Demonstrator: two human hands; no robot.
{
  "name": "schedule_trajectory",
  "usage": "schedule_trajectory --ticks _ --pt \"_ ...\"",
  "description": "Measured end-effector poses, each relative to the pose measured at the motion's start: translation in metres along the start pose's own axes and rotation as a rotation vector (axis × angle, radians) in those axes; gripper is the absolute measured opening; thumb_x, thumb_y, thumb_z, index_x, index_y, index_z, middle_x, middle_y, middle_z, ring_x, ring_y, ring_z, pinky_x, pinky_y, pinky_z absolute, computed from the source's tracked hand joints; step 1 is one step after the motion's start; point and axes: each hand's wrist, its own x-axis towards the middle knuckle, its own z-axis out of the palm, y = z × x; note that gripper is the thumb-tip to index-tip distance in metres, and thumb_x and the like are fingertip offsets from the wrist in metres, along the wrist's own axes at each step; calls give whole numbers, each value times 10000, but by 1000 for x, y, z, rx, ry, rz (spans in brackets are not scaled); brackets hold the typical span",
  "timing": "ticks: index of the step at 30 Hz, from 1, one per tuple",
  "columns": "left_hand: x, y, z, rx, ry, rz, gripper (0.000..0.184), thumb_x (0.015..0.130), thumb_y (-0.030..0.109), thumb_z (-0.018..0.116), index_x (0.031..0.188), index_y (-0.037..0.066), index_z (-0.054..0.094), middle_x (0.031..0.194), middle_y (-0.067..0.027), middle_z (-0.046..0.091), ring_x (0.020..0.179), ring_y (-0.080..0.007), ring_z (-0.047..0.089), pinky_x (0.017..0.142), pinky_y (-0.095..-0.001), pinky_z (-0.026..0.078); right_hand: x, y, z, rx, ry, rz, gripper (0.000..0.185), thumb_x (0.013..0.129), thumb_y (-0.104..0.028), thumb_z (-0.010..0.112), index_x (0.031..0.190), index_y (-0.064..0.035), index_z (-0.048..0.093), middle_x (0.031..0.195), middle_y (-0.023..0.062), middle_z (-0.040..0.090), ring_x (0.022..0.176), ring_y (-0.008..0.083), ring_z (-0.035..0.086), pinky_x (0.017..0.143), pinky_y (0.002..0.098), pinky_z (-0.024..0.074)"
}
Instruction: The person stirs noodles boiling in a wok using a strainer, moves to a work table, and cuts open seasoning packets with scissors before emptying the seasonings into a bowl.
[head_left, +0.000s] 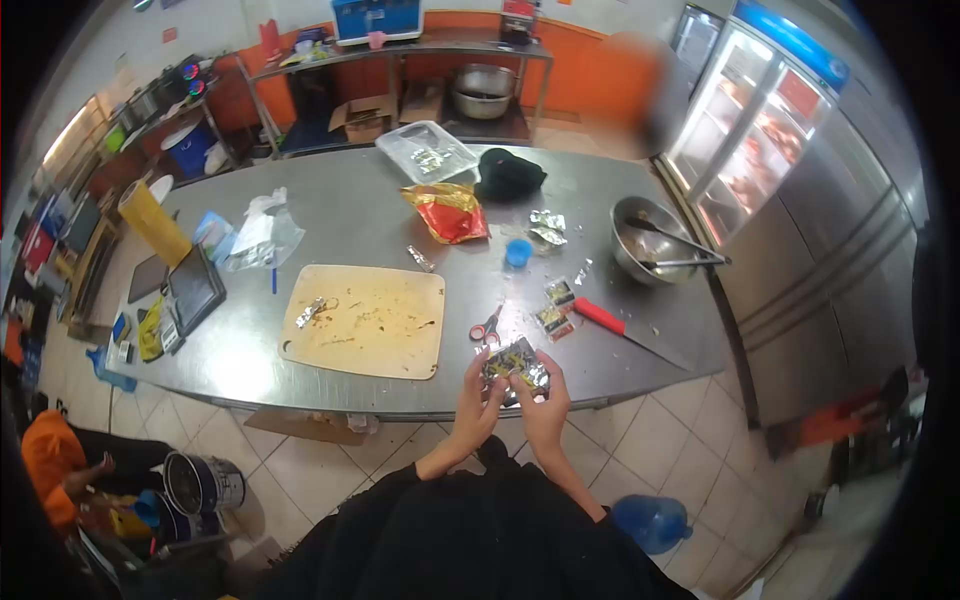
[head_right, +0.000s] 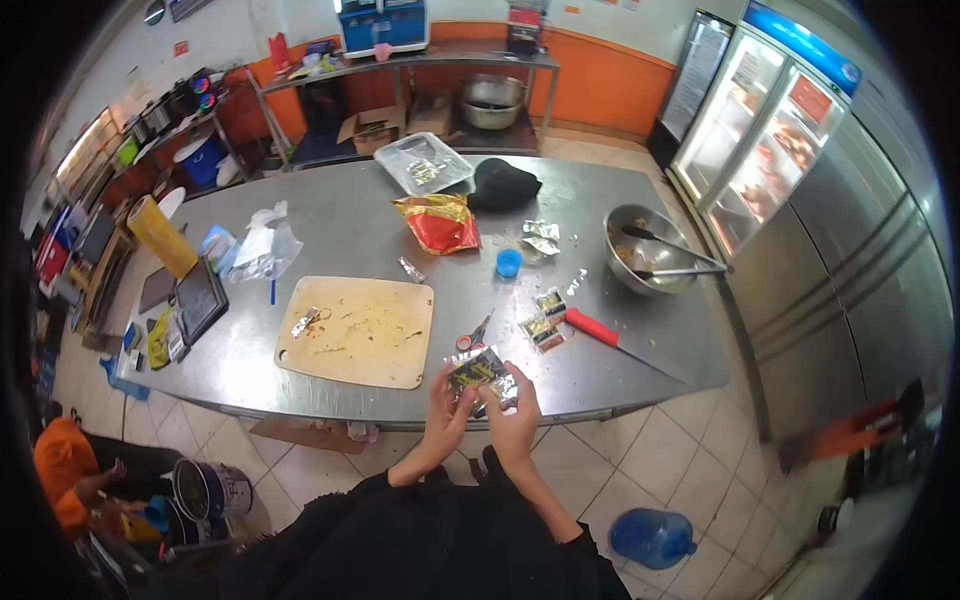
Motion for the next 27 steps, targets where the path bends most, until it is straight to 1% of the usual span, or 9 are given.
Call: schedule_trajectory --ticks 4,8,11,13,17,19,21,24,27 --pt "-5 30 -8 295 -140 60 323 811 70 457 1131 50 410 993 -105 414 839 -149 472 667 -229 424 -27 2 8 123 134 128 387 727 -128 612 1054 -4 447 796 53 541 623 58 473 487 172 374" --pt "-14 24 -11 131 -155 -36 313 806 88 466 1116 66 431 971 -105 402 821 -149 466 632 -213 411 -41 3 3 216 337 97 346 733 -140 607 1024 -8 473 742 30 539 575 58 467 487 174 370" --pt "-10 18 -21 200 -201 -96 364 778 97 499 1130 58 418 1004 -123 386 829 -192 471 673 -248 415 -41 0 -32 103 161 273 330 726 -133 613 1011 -13 498 804 35 544 644 61 486 522 178 378" --pt "-7 27 -23 481 -340 215 427 736 88 538 1142 55 411 1035 -142 366 847 -263 473 729 -297 407 -39 -8 -50 40 -98 375 320 711 -82 619 1004 -3 515 878 49 548 737 69 499 594 195 404" --pt "-3 31 -14 495 -449 209 482 699 88 579 1147 49 406 1039 -151 390 888 -306 461 772 -335 387 -45 -20 -75 380 -301 457 317 685 -37 629 980 27 533 873 54 550 835 90 498 723 205 419" --pt "-2 30 -7 450 -461 280 494 690 107 605 1140 47 410 1005 -146 442 909 -291 466 771 -328 388 -44 -18 -82 245 -253 355 274 695 -55 621 953 18 563 829 50 532 762 113 495 655 229 416" --pt "-1 28 2 414 -509 217 498 689 111 612 1140 49 411 986 -139 464 893 -282 477 763 -320 391 -38 -23 -91 -523 -137 -16 201 693 -137 634 819 13 587 739 69 505 655 176 492 611 265 389" --pt "-1 21 29 312 -556 147 445 709 107 603 1113 43 428 956 -120 491 858 -240 499 731 -296 402 -23 -7 -98 -509 92 -249 245 693 -211 632 727 23 569 650 91 434 557 210 434 522 288 353" --pt "-11 -2 64 53 -530 -95 363 758 91 555 1090 28 421 952 -98 487 838 -174 499 701 -264 406 -13 7 -112 -347 127 -59 293 696 -245 630 689 33 534 646 86 431 523 195 419 474 283 341"
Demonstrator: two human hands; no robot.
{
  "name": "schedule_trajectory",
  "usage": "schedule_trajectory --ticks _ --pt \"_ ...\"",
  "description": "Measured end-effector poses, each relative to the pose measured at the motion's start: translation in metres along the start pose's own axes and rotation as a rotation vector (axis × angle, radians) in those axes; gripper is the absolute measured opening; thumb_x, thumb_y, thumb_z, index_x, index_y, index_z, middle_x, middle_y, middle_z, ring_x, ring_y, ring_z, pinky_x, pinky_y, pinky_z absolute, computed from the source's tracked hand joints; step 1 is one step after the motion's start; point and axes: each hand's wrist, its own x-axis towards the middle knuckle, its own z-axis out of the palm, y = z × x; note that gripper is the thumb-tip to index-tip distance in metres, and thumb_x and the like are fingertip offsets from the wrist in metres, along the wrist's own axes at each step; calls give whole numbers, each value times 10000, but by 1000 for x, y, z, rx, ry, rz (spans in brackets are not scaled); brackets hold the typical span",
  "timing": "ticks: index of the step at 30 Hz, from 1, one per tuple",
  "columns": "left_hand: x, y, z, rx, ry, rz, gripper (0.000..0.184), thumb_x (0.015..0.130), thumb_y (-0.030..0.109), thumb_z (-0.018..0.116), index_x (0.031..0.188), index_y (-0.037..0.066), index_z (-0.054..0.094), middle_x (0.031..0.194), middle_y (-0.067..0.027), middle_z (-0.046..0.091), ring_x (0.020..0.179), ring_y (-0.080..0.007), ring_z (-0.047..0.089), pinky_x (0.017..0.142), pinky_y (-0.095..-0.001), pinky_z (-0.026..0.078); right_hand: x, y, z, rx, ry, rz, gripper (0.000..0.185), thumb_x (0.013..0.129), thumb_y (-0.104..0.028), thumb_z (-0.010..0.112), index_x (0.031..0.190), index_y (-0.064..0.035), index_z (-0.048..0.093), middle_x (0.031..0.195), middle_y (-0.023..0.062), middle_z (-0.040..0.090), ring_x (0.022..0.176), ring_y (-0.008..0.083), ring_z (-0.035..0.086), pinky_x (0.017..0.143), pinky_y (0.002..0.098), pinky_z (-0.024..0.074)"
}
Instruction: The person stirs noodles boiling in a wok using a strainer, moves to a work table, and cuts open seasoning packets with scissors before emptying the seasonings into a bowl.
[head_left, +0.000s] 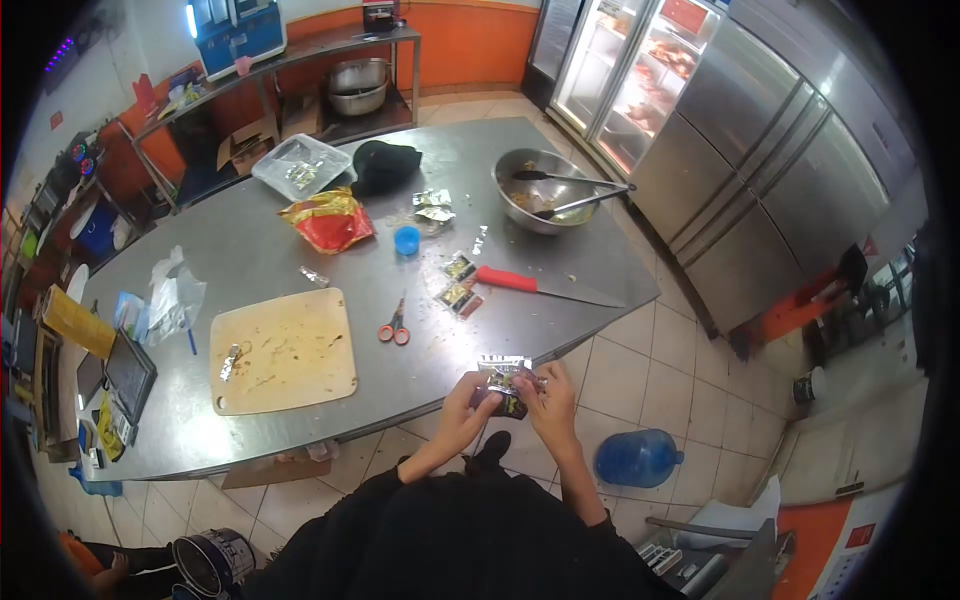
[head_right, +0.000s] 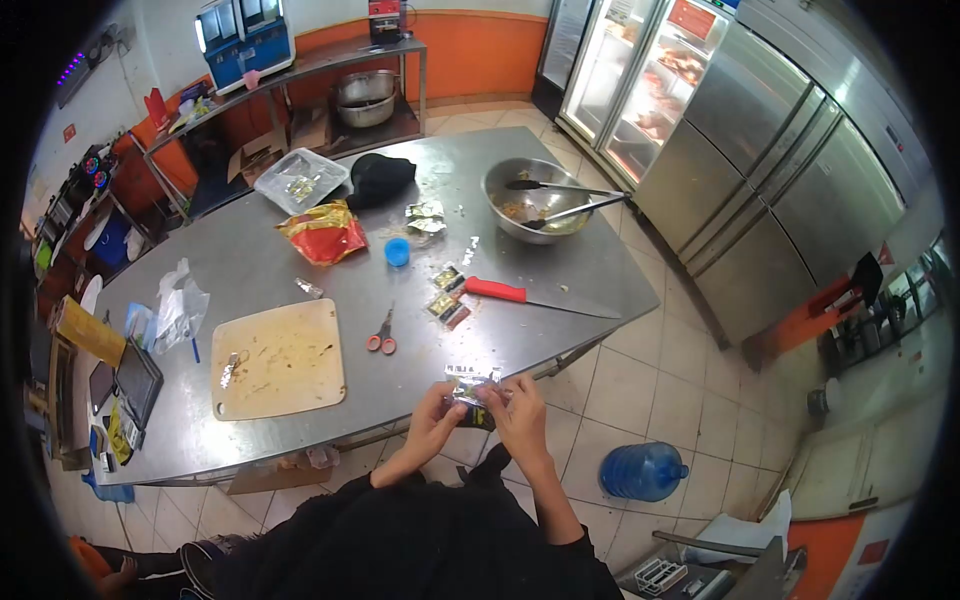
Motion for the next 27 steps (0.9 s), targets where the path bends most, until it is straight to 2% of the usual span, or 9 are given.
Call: schedule_trajectory --ticks 1,8,12,14,16,19,21,25,27 --pt "5 -3 14 -243 21 -169 338 785 84 522 1094 20 398 959 -88 479 836 -141 489 694 -247 403 1 15 -2 -49 36 -13 293 699 -242 629 682 31 524 641 86 422 500 183 414 445 282 336" --pt "58 -14 106 -344 40 -67 403 823 36 405 1179 17 218 1038 -115 409 929 -127 416 757 -233 374 17 79 -45 149 79 390 274 718 -178 618 880 7 498 743 95 507 578 111 472 464 258 381" --pt "89 -26 154 -144 -19 -72 333 856 108 364 1156 37 239 1000 -90 409 889 -117 422 750 -231 361 33 95 -80 173 274 228 442 732 -119 592 1112 -24 389 869 122 529 715 145 540 560 252 457" --pt "103 -39 174 -463 -46 -430 282 868 176 362 1099 36 281 926 -64 440 831 -98 437 713 -222 376 33 114 -95 71 228 165 442 740 -123 585 1122 -24 386 891 113 528 720 144 540 559 260 460" --pt "107 -45 188 -500 -98 -518 231 873 215 365 1008 34 314 824 -22 433 723 -64 421 623 -203 380 32 134 -103 -13 270 97 447 746 -128 579 1132 -31 375 849 92 528 657 123 516 511 243 432" --pt "110 -51 203 -250 -6 -335 255 867 193 376 1032 9 311 826 -36 433 722 -79 418 635 -222 372 36 150 -118 179 310 246 322 764 -142 561 1043 -29 447 692 55 514 550 89 456 453 212 369" --pt "114 -54 211 -177 82 -139 249 869 203 375 1014 17 298 788 -24 407 674 -76 387 580 -219 364 44 154 -127 250 141 368 153 787 -149 537 818 -3 505 579 9 461 531 30 400 437 188 319" --pt "121 -50 210 -175 36 -235 291 878 234 339 1063 23 259 854 -54 407 724 -90 407 602 -219 375 64 158 -133 141 143 271 208 784 -166 543 665 0 500 495 -1 427 448 51 375 421 200 309" --pt "127 -47 212 -387 80 -219 348 883 291 300 1105 33 226 917 -81 399 770 -122 439 657 -245 392 76 136 -159 178 102 161 231 787 -167 535 642 7 488 506 7 440 451 51 370 414 215 309"
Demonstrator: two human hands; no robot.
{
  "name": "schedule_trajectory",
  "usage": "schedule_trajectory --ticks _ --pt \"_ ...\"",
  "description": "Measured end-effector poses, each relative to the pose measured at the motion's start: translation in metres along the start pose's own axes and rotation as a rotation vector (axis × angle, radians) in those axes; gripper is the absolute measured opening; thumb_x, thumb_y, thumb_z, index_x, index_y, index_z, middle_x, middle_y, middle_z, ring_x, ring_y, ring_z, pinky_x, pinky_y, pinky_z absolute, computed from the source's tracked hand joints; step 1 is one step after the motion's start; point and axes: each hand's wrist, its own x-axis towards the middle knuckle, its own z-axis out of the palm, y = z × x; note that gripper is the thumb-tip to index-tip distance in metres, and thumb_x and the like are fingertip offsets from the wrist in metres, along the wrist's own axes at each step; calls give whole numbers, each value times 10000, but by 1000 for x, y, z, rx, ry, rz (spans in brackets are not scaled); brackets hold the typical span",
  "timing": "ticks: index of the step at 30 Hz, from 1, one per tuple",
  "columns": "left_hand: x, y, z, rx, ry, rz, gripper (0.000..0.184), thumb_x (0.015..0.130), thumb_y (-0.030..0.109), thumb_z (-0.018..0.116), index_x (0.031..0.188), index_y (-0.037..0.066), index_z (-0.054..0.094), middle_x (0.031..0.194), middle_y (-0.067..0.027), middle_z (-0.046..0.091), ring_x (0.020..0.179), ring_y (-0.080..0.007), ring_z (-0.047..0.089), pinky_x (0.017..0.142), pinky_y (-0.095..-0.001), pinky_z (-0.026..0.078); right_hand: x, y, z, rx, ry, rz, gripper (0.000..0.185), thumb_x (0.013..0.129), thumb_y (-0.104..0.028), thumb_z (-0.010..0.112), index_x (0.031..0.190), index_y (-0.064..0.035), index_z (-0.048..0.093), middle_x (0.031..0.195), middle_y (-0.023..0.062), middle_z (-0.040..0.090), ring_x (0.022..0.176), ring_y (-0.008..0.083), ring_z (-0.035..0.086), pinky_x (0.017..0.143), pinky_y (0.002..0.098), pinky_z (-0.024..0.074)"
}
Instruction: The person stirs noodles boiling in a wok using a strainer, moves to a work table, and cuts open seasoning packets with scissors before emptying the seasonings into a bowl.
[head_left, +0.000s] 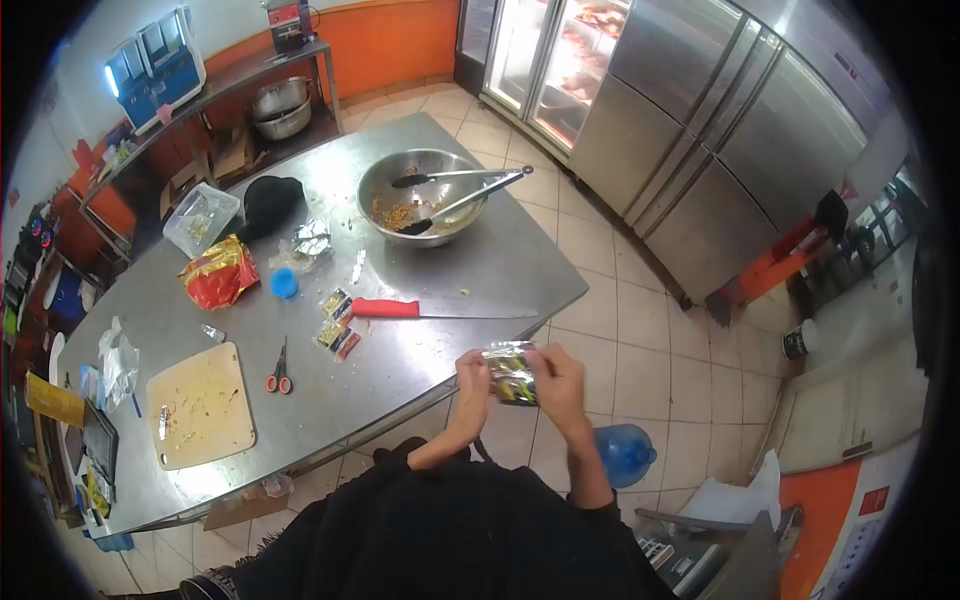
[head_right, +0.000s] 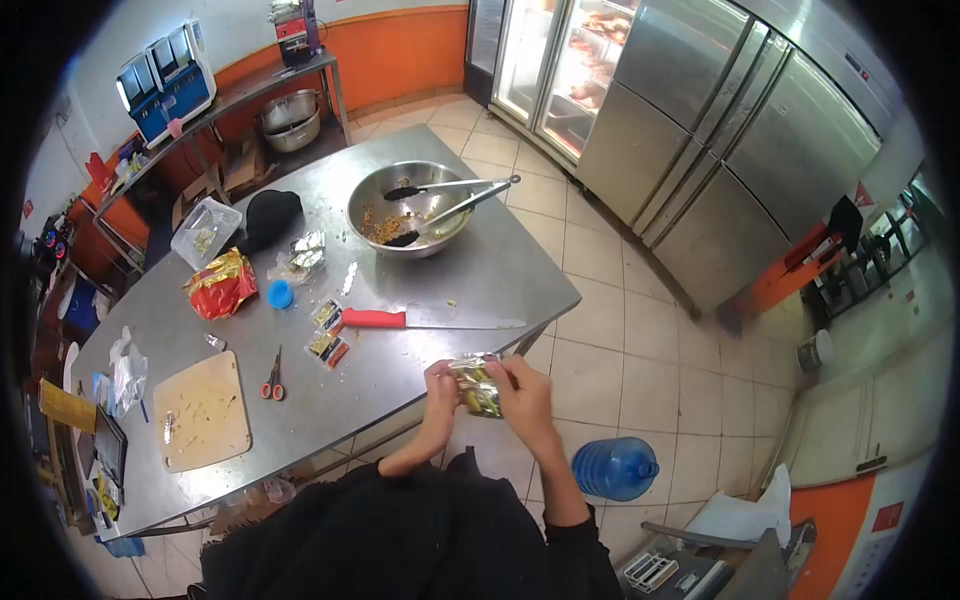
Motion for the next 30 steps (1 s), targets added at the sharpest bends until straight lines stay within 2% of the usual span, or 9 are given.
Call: schedule_trajectory --ticks 3,9,11,13,15,17,20,23,30 --pt "10 -6 -10 -105 -42 41 391 881 361 264 1146 81 199 954 -86 393 790 -143 461 703 -273 393 -2 -33 -48 21 -57 -231 232 787 -180 534 664 12 493 509 14 452 456 54 367 414 217 307" --pt "12 -1 -30 -87 -12 -21 414 876 363 286 1145 64 186 929 -101 424 779 -158 483 735 -292 399 27 16 -60 -267 -86 25 268 759 -183 544 543 -58 444 471 66 441 435 118 405 397 229 289" --pt "13 0 -31 -55 2 -76 455 868 387 299 1142 45 176 927 -100 431 775 -152 481 739 -291 396 -4 5 -77 764 -514 -223 253 754 -196 550 564 -45 479 481 87 464 428 130 420 390 255 297" --pt "12 3 -31 -60 -22 -63 431 870 363 315 1142 43 216 908 -95 436 791 -149 477 754 -288 390 -22 127 -53 475 -224 -178 212 762 -161 546 630 5 554 516 64 517 404 130 446 387 254 339" --pt "11 1 -35 -29 -94 -45 421 871 345 320 1152 42 240 943 -95 438 825 -159 478 779 -299 383 8 47 -36 -314 -174 -36 196 771 -167 543 704 15 575 556 113 542 423 142 483 409 255 369" --pt "23 0 -27 -8 -149 -10 412 873 327 325 1162 41 265 978 -94 441 859 -169 479 803 -310 375 7 27 -32 -225 -186 18 160 765 -144 547 758 11 588 607 127 570 482 164 535 452 254 404" --pt "20 7 -27 438 -479 52 344 854 161 392 1159 5 361 1117 -93 434 1019 -180 433 904 -304 308 -1 24 -19 -143 -303 -45 152 766 -141 545 803 -4 600 649 119 586 541 203 568 503 262 430" --pt "24 12 -29 132 -530 -163 293 840 124 417 1102 -6 431 1037 -86 488 1020 -158 432 898 -290 311 -3 25 -18 -178 -335 -46 155 765 -146 547 804 -6 600 655 129 585 554 200 577 505 265 434" --pt "29 1 -29 449 -447 -259 164 777 147 551 886 27 526 764 -8 546 689 -61 488 580 -208 418 -10 45 -12 -243 -362 -39 161 760 -157 557 752 2 576 577 144 541 483 188 536 460 273 398"
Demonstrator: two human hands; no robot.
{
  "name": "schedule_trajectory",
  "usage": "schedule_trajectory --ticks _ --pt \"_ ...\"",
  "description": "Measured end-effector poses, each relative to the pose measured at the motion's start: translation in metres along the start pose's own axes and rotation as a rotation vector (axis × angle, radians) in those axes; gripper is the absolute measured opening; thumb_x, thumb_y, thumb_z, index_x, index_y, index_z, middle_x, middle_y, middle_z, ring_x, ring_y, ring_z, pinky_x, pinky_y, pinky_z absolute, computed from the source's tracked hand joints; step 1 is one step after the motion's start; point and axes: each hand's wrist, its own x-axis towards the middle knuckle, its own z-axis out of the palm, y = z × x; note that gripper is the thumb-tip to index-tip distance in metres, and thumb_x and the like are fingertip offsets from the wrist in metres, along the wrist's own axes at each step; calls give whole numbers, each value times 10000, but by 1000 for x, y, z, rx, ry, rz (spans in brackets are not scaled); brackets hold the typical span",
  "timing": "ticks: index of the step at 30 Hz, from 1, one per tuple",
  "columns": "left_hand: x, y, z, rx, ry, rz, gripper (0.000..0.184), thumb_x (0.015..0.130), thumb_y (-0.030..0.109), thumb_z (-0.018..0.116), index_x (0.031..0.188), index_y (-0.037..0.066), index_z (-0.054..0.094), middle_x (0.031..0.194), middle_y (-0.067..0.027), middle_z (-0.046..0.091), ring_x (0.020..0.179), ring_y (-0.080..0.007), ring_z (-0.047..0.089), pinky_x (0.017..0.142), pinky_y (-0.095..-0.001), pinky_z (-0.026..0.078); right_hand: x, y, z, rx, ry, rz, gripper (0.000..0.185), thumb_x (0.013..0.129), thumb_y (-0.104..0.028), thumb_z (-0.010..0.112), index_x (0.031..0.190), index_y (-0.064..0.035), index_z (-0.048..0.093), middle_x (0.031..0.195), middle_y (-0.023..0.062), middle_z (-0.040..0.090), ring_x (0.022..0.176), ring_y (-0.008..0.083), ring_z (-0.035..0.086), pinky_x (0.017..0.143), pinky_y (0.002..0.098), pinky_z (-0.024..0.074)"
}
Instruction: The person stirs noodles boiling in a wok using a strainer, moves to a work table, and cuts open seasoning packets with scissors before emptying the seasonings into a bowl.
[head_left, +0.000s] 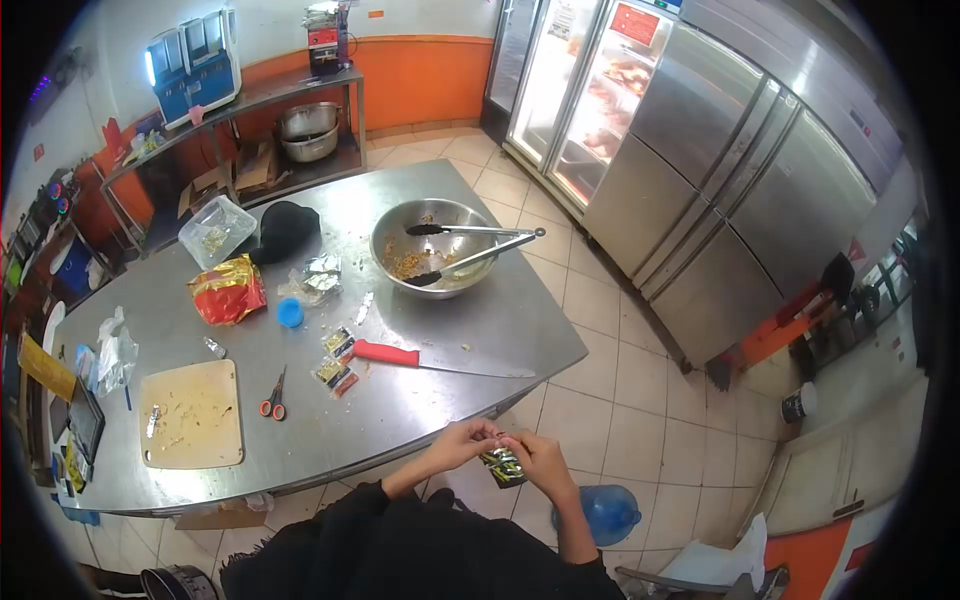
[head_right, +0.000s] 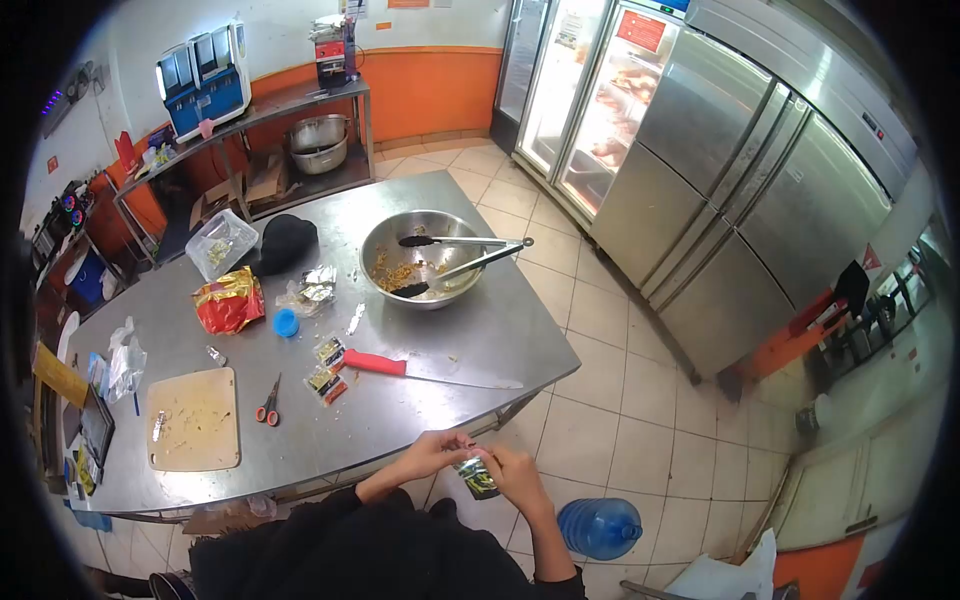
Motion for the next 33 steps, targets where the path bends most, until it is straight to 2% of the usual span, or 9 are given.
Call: schedule_trajectory --ticks 9,13,15,16,21,23,24,29,33 --pt "-5 -4 9 94 127 23 223 773 207 569 887 23 517 760 -24 558 697 -77 511 621 -215 421 1 6 12 -265 2 15 250 784 -250 509 708 -14 541 563 160 508 519 316 507 464 327 392" --pt "-9 -7 1 -383 90 182 323 805 204 516 1071 56 409 948 -44 482 898 -106 455 803 -257 370 -2 -15 -13 44 58 28 284 797 -269 487 707 -4 539 549 150 515 459 227 518 446 312 390" --pt "-12 -15 -11 -688 202 99 368 834 272 446 1129 68 360 1025 -61 447 937 -137 441 844 -299 351 -15 -18 -35 1143 32 -30 224 786 -225 518 738 -9 553 561 146 509 476 192 518 436 302 371" --pt "-15 -16 -17 -650 196 118 410 846 328 390 1161 74 325 1050 -68 432 952 -157 440 867 -323 334 -9 -14 -31 1150 25 -37 224 786 -225 518 738 -9 553 561 146 509 476 192 518 436 302 371" --pt "-30 -21 -30 -616 207 77 427 849 351 379 1163 66 327 1070 -77 433 977 -162 436 878 -317 324 28 -16 -9 121 103 58 134 758 -119 545 743 12 570 573 58 534 507 104 492 460 230 377" --pt "-41 -16 -29 -711 142 -30 453 853 372 357 1177 58 313 1117 -87 417 1008 -173 427 883 -321 323 30 -22 1 248 49 -20 141 768 -122 525 728 7 566 563 58 526 499 103 475 462 228 377" --pt "-43 -30 -30 -771 88 -12 487 852 399 337 1199 60 293 1155 -100 401 1048 -184 403 888 -323 318 32 -19 15 747 58 287 184 782 -149 516 692 7 554 534 45 510 486 95 466 437 238 356" --pt "-60 -29 -31 -797 145 -33 520 854 431 290 1231 73 260 1176 -115 386 1087 -200 365 903 -335 302 46 -33 48 -31 -1 -121 168 743 -159 567 651 -18 562 546 70 555 435 158 485 427 268 374" --pt "-87 -36 -58 -865 227 -109 533 857 440 264 1244 74 241 1178 -123 382 1091 -216 368 914 -353 301 33 -43 60 914 -324 62 204 783 -202 518 698 -23 571 532 108 528 455 150 511 432 269 385"
